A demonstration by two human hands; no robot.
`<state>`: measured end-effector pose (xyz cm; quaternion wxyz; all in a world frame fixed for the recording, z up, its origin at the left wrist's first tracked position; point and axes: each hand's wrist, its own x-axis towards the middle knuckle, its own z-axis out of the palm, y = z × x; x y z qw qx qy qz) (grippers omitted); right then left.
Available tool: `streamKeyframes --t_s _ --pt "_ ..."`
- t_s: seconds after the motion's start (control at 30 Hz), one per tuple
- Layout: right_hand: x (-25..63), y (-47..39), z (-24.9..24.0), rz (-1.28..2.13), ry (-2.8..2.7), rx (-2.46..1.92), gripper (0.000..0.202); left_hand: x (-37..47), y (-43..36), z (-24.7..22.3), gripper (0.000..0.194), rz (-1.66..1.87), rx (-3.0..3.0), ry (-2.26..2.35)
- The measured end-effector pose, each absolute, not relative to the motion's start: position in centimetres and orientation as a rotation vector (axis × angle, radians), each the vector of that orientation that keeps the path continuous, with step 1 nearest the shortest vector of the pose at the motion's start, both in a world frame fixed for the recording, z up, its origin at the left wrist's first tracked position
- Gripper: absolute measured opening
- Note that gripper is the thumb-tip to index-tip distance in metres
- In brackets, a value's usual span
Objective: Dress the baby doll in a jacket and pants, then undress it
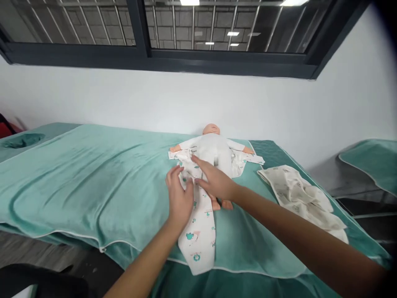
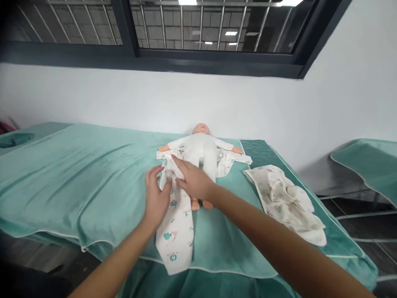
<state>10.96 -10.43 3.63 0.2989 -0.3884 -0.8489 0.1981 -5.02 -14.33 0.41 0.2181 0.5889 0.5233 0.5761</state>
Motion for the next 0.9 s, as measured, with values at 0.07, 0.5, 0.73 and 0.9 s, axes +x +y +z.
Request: streamKeyframes --t_s 0.07,0.5,0.73,0.9 --pt "12.5 -9.0 2.6 0.405 -2.139 -1.094 0.067 -3.9 -14.8 -0.5 0.035 1.504 1.673 1.34" --pt "17.8 -14.1 -2.8 0.199 -1.914 -1.223 0.016 -3.0 -14.7 -2.8 0.018 0.99 1.719 1.261" --pt "19.3 -14.0 -4.8 0.134 -1.583 -1.321 0.016 -2.2 -14.8 -3.1 0.021 1.034 1.768 1.349" --pt "19.2 -14.0 -5.1 0.179 -1.564 -1.324 0.015 -2.1 -14.7 -3.2 0.024 1.061 1.631 1.404"
